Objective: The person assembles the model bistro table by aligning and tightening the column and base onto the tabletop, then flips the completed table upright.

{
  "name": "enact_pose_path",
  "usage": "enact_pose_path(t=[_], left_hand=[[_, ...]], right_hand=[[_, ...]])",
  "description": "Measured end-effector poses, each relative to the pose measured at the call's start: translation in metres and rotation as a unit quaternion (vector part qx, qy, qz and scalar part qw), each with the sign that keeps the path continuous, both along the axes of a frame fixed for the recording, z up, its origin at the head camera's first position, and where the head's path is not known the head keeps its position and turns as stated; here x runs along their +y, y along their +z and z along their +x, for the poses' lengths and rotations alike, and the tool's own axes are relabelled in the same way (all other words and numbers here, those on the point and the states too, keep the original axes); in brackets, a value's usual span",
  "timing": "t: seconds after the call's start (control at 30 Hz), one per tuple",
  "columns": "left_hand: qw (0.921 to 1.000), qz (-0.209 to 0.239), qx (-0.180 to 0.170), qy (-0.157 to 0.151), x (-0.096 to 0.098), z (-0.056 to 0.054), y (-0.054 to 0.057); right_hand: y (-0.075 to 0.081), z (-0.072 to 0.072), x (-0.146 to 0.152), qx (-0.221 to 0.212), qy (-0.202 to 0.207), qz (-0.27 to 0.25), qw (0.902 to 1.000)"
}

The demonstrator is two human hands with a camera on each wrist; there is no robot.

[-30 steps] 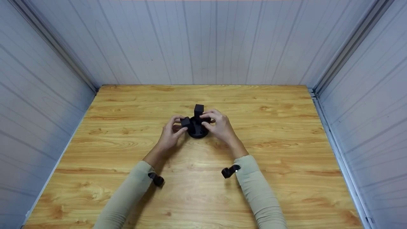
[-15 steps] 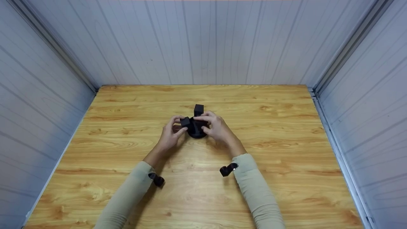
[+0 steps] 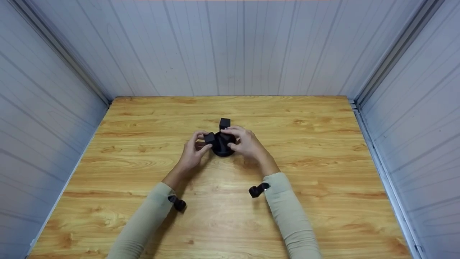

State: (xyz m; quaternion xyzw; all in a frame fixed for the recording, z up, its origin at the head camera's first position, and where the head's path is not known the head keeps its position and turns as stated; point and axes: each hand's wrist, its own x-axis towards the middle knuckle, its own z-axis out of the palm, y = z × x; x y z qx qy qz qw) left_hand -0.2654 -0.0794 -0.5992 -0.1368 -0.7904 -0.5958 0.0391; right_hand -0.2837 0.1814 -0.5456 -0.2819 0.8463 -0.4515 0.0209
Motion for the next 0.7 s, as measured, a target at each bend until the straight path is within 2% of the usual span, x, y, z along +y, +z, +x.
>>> enact_pose_path(t=[0.2, 0.3, 0.5, 0.7], left_hand=[[1.0, -0.008, -0.004, 0.0, -0.001, 0.002, 0.001], [1.0, -0.005, -0.001, 0.001, -0.002, 0.001, 0.0], [1.0, 0.003, 0.0, 0.0, -0.001, 0.001, 0.0], [1.0, 0.005, 0.001, 0.0, 0.0, 0.001, -0.001]], right_hand=[[-0.014, 0.002, -0.003, 0.013, -0.104, -0.008, 0.9944], [-0.018, 0.002, -0.004, 0.004, -0.122, -0.017, 0.9924], [-0.016, 0.0, 0.002, -0.035, -0.098, -0.047, 0.9935], [-0.012, -0.005, 0.012, -0.078, -0.044, -0.1, 0.9909]])
